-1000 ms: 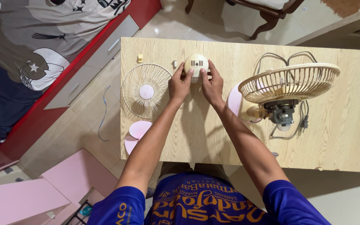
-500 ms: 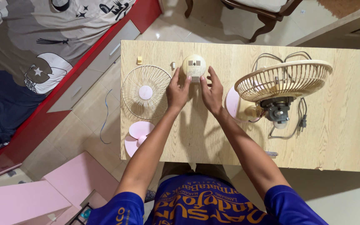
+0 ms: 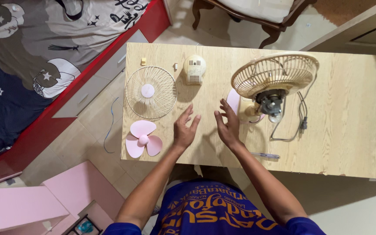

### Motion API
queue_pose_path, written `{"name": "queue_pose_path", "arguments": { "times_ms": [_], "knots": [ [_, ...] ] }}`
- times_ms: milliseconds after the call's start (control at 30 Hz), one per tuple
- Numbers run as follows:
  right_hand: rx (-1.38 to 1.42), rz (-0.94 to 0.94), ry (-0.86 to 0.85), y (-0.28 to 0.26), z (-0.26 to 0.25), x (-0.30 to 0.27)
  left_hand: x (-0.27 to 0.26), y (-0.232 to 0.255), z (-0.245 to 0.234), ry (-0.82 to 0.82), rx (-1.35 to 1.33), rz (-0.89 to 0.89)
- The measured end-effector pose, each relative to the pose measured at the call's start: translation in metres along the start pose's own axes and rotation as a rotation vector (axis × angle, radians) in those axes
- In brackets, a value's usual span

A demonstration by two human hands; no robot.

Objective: The person disassembles a small electric fan on a wooden table, removing the rear grille, motor housing, and internal components using a screwdriver. Parts are placed on the table as they are removed.

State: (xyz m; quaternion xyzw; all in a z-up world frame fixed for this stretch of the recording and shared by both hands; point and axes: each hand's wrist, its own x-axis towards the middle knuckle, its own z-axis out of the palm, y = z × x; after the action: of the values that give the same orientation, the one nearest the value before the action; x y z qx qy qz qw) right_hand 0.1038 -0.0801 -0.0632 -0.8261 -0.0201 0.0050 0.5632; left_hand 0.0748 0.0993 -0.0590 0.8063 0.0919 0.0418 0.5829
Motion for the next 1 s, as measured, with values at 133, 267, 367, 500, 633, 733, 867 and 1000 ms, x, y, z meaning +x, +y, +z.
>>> {"name": "queue_pose_path", "arguments": {
  "times_ms": [133, 267, 367, 500, 633, 733, 867, 1000],
  "knots": [
    [0.045, 0.017, 0.013, -0.001, -0.025, -0.024, -0.026, 0.023, 0.013, -0.07, 0.019, -0.09],
    [0.035, 0.033, 0.041, 0.006, -0.05, -0.05, -0.05, 0.042, 0.032, -0.11, 0.017, -0.022],
    [0.029, 0.024, 0.091, 0.008, -0.069, -0.063, -0.058, 0.055, 0.043, -0.139, 0.009, 0.002],
    [0.064, 0.008, 0.17, 0.007, -0.093, -0.084, -0.068, 0.064, 0.051, -0.201, 0.021, 0.072],
    [0.032, 0.045, 0.24, 0.003, -0.105, -0.094, -0.069, 0.067, 0.049, -0.244, 0.024, 0.107],
    [0.028, 0.025, 0.276, -0.001, -0.109, -0.112, -0.082, 0.067, 0.044, -0.275, 0.051, 0.112],
    [0.076, 0.018, 0.353, -0.002, -0.12, -0.116, -0.084, 0.07, 0.048, -0.278, 0.004, 0.116],
    [0.1, 0.018, 0.394, 0.003, -0.135, -0.117, -0.088, 0.072, 0.056, -0.29, -0.007, 0.134]
  ]
}}
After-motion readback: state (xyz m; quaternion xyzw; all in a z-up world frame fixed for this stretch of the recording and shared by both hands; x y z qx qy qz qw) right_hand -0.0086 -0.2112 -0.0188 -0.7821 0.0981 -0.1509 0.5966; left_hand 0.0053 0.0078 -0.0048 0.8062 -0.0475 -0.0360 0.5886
